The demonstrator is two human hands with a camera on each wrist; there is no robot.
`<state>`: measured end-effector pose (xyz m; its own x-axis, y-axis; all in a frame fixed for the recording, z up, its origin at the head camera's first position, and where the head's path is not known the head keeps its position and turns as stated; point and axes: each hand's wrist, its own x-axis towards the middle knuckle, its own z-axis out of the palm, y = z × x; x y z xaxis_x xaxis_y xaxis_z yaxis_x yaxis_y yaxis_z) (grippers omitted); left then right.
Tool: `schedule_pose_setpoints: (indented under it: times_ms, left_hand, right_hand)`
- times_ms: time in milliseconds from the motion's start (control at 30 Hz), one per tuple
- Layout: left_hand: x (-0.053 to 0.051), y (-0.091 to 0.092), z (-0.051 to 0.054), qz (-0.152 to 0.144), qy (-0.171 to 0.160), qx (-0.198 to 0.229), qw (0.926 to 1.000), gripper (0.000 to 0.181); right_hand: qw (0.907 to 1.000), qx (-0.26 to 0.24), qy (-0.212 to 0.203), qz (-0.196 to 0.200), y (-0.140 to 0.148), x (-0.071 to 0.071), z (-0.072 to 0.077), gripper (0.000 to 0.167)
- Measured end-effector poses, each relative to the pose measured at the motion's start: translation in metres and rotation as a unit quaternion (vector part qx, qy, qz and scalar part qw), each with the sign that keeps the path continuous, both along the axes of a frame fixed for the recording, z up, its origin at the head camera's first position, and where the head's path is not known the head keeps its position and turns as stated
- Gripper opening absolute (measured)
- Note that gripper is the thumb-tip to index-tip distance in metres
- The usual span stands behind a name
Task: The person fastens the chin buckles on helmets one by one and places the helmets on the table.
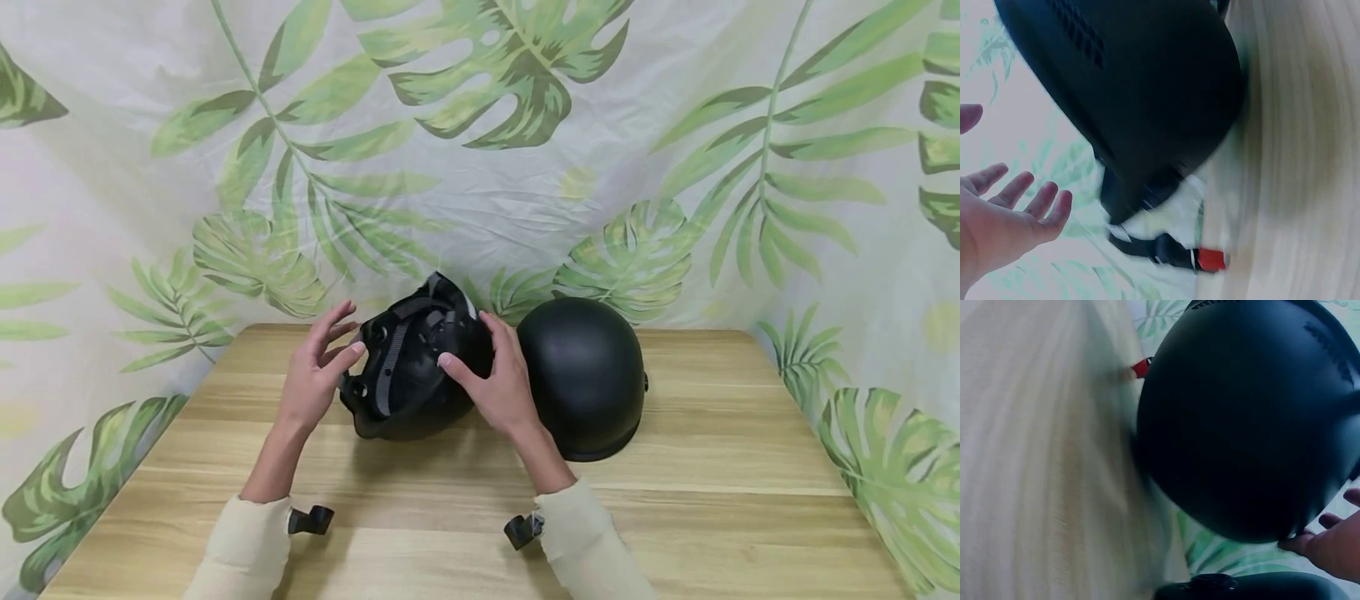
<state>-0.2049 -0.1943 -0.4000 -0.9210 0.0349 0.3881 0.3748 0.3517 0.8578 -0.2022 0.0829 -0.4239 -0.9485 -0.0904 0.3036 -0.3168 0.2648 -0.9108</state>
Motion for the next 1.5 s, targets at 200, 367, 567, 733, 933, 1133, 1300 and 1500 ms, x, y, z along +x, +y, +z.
schedule_pose_setpoints:
  times_ms: [200,367,567,733,933,1133,1300,1500]
  left_hand:
    - [-0.008,-0.012,-0.006,0.040,-0.024,-0.032,0.9984,0.066]
    - [-0.014,-0.022,-0.016,0.075,-0.083,-0.092,0.9894,0.075]
    - [-0.018,-0.029,-0.024,0.066,-0.180,-0.082,0.9780,0.083]
    - [-0.019,-0.029,-0.026,0.062,-0.186,-0.054,0.9791,0.069]
    - [-0.017,-0.028,-0.022,0.074,-0.151,-0.056,0.9842,0.059]
    - [-0.017,-0.029,-0.018,0.066,-0.120,-0.039,0.9897,0.060]
    - [-0.018,-0.031,-0.017,0.070,-0.103,-0.055,0.9907,0.059]
    - [-0.015,-0.030,-0.018,0.076,-0.094,-0.084,0.9891,0.060]
  right_hand:
    - [0.9997,0.007,-0.006,-0.022,0.005,-0.002,0.003,0.062]
    - [0.9997,-0.008,-0.019,-0.012,0.005,-0.005,-0.001,0.059]
    - [0.9992,-0.004,-0.035,-0.019,0.006,-0.006,-0.002,0.058]
    - [0.9989,0.009,-0.044,-0.015,0.006,-0.006,-0.006,0.059]
    - [0.9973,-0.001,-0.073,-0.010,0.005,-0.004,-0.017,0.059]
    - [0.9940,-0.039,-0.102,0.010,0.000,0.003,-0.028,0.059]
    - [0.9936,-0.040,-0.105,0.008,-0.002,0.010,-0.029,0.058]
    - [0.9917,-0.019,-0.127,-0.002,0.002,0.019,-0.027,0.059]
